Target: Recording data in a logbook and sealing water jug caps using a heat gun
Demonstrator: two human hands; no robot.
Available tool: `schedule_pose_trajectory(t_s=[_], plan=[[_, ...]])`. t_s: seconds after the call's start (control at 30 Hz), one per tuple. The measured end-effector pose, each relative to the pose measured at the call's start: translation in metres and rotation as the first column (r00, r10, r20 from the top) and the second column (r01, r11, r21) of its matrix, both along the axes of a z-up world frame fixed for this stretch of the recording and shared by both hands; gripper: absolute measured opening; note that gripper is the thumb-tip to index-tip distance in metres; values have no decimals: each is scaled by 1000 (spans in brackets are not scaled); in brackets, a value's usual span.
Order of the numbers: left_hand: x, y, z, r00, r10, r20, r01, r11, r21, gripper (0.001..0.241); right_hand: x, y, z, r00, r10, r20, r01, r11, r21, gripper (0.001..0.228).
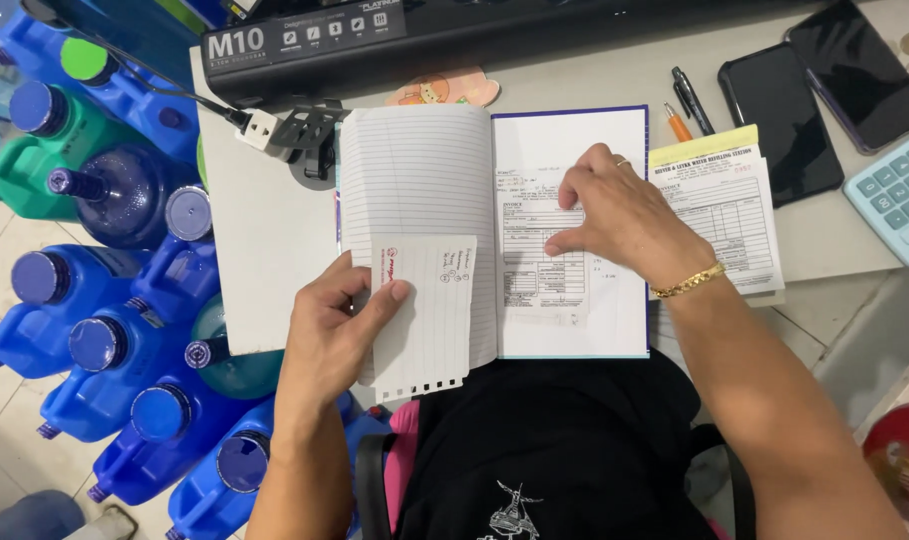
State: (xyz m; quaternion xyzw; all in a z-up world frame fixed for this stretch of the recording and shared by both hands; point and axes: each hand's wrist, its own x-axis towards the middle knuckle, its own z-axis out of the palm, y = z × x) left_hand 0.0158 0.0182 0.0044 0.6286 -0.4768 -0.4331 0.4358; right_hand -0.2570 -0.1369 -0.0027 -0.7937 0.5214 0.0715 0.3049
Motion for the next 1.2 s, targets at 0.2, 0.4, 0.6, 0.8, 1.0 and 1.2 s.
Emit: schedule_pose_trajectory(t_s=[0.2, 0.4, 0.6, 0.8, 1.0, 1.2], plan=[[-1, 0, -2, 999, -14, 31, 14, 1000, -24, 30, -3, -4, -10, 997, 56, 49, -54, 997, -51, 76], [-8, -2, 6, 999, -13, 32, 14, 999, -47, 28, 0, -5, -7, 995, 76, 64, -73, 996, -47, 59], [-13, -4, 15, 998, -13, 53, 16, 998, -57, 29, -4, -6, -13, 991, 118, 56, -118, 993, -10, 46], [-15, -3, 13, 990, 25, 141, -33, 998, 55, 28, -63, -46, -24, 765, -234, 600, 249, 967, 60, 22], [-27, -10, 17, 964, 33, 263, -31, 999, -12, 23, -94, -42, -39, 27, -605, 796, -1, 796, 605, 39], [-29, -12, 14, 952, -6, 305, 42, 993, -111, 36, -69, -2, -35, 165, -585, 794, -271, 747, 607, 10]])
